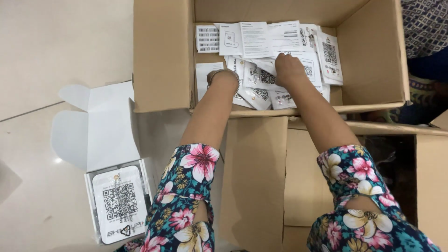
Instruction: The person packs electronic devices and their instruction manuals into small white product boxes and then organizes these boxes and accessories into larger shipping containers.
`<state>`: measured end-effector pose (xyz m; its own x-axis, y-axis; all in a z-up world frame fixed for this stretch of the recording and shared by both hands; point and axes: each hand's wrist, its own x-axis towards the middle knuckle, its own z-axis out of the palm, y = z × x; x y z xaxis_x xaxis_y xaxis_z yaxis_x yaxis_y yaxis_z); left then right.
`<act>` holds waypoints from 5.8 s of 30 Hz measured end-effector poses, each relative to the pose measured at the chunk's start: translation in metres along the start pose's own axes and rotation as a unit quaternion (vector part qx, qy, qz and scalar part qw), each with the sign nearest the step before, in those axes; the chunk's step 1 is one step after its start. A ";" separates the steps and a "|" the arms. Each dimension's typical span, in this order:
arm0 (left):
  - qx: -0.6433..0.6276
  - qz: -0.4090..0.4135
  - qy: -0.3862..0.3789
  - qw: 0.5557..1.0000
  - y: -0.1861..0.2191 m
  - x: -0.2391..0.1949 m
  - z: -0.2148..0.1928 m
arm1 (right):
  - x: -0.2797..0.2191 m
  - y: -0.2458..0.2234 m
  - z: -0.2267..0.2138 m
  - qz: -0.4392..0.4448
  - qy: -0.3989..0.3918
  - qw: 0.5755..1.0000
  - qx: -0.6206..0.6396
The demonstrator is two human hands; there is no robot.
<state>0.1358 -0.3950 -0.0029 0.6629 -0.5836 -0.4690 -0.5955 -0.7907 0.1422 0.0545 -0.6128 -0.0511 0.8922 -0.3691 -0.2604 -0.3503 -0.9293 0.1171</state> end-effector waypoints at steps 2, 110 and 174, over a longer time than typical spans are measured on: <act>-0.001 0.000 -0.005 1.000 -0.003 0.013 0.006 | -0.017 0.006 -0.034 -0.020 0.067 0.996 0.052; -0.543 0.138 0.317 0.765 -0.282 -0.422 0.165 | -0.344 -0.335 -0.093 -0.310 -0.057 0.690 0.652; -0.602 0.124 0.200 0.763 -0.287 -0.423 0.112 | -0.359 -0.325 -0.154 -0.224 -0.057 0.785 0.575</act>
<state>-0.0248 0.0992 0.0565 0.8269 -0.5616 -0.0277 -0.0362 -0.1022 0.9941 -0.1075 -0.1763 0.1521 0.9908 0.0601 -0.1215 -0.0942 -0.3392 -0.9360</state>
